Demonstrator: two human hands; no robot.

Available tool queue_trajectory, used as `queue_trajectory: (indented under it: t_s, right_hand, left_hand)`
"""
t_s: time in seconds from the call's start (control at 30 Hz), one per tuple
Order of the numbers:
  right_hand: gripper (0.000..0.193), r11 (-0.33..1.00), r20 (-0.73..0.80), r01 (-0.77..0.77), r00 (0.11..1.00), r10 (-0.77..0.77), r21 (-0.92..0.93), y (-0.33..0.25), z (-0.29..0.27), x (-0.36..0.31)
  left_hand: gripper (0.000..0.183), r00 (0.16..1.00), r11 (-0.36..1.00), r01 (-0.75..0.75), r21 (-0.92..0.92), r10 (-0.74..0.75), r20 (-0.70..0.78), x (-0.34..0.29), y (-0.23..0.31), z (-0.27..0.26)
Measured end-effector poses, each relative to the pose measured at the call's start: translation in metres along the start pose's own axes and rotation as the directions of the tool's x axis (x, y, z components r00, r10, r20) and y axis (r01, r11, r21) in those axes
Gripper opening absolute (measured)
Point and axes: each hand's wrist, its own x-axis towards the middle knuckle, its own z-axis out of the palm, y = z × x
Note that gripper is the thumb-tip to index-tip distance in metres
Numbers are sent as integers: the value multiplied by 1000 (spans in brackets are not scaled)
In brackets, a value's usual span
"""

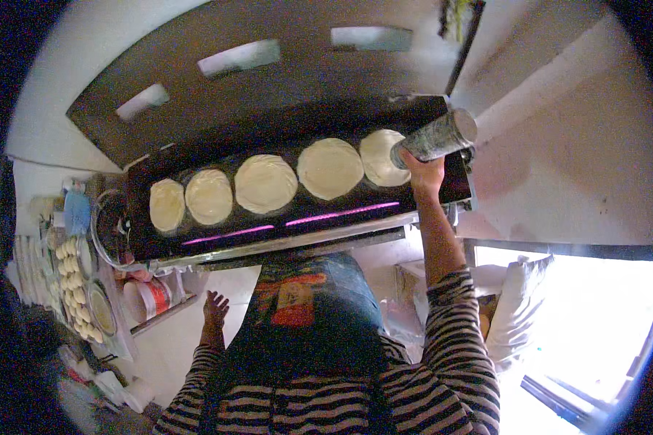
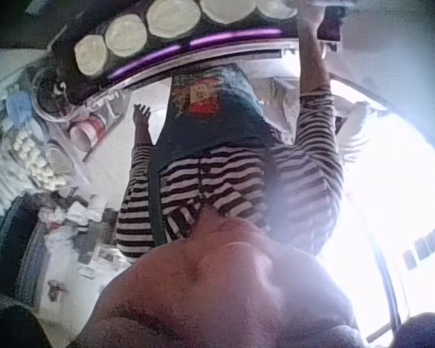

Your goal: The person flattens dough balls on a floured tray and places them onto a hot griddle. They use a brush to apply oil to the cooking flatbreads and flip them with a spatula. The person repeats this process for multiple dough pieces while another person works nearby.

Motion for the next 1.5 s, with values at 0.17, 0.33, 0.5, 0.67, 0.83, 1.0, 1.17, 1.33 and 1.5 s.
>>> queue_trajectory:
  t_s: [0.17, 0.33, 0.5, 0.67, 0.83, 1.0, 1.17, 1.33, 1.5]
  right_hand:
    - [48, 953, -60, 111, 989, -133, -282, -29, 21, -17]
    - [51, 985, 74, 143, 986, -150, 94, -37, 79, -61]
    - [58, 999, 24, -35, 999, 35, 31, -60, 125, -95]
    - [51, 989, 318, 3, 947, 44, -146, -61, 170, -134]
    - [58, 989, 323, -83, 946, 39, 125, -72, 231, -161]
    - [62, 996, 431, 84, 898, -83, 18, -86, 279, -200]
    - [51, 990, 338, 142, 932, -133, 0, -103, 337, -244]
    - [52, 987, 558, 160, 820, -128, -9, -138, 368, -273]
    - [78, 990, 544, 136, 834, -91, -42, -132, 409, -298]
  left_hand:
    - [66, 993, 992, -118, -53, 118, 12, 3, -5, -28]
    - [66, 998, 998, -33, -59, 29, -60, 5, -42, -75]
    - [65, 989, 991, 107, -78, -114, -94, 24, -65, -114]
    - [57, 987, 998, 14, -68, -25, -159, 29, -64, -144]
    - [59, 988, 979, -127, -159, 110, -111, 27, -31, -142]
    - [60, 988, 977, -115, -177, 93, -127, 27, -26, -152]
    - [60, 984, 961, -82, -263, 36, -173, 23, -63, -180]
    - [53, 942, 912, -72, -403, -71, -327, 8, -149, -200]
    - [59, 915, 863, 66, -501, -253, -315, -20, -216, -197]
